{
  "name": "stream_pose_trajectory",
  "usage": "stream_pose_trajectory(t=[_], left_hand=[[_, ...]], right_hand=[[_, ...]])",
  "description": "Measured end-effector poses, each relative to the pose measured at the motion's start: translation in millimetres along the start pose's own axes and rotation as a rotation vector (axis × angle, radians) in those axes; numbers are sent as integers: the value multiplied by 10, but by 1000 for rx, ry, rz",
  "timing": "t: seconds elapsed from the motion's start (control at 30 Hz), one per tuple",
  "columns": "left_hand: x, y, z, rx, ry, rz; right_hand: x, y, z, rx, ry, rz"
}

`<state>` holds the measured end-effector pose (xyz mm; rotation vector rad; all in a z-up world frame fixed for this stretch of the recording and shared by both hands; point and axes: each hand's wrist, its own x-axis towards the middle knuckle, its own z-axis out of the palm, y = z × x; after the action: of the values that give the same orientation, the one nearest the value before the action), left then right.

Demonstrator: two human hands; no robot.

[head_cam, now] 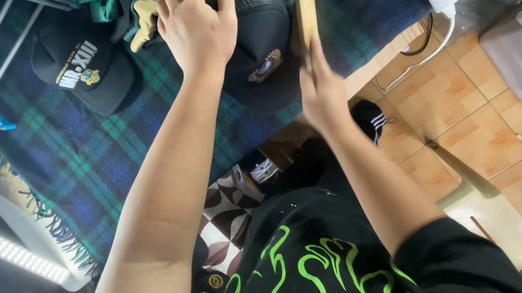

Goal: Cleaning and steaming baseball caps using a brush and a handheld steamer

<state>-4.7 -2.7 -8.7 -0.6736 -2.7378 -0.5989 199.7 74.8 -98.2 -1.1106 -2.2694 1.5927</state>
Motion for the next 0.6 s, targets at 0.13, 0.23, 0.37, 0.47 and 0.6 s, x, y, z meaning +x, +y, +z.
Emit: stream_pose_trajectory(t=[0.13, 0.23, 0.37, 0.47, 0.6], left_hand=[[0, 13, -14, -1, -46, -19], [-15, 11, -8, -1, -16, -9], [-30, 23, -46, -11, -16, 10], [-23, 37, -77, -32, -24, 5], [-16, 32, -51, -13, -45, -17]], right_hand=[[89, -397, -237, 91, -83, 160], [-490, -40, -167, -18, -45, -90], [-1684, 471, -42, -129, -383, -251], [-1835, 542, -114, -90, -458, -6], [-1217, 338, -333, -38, -146, 137]])
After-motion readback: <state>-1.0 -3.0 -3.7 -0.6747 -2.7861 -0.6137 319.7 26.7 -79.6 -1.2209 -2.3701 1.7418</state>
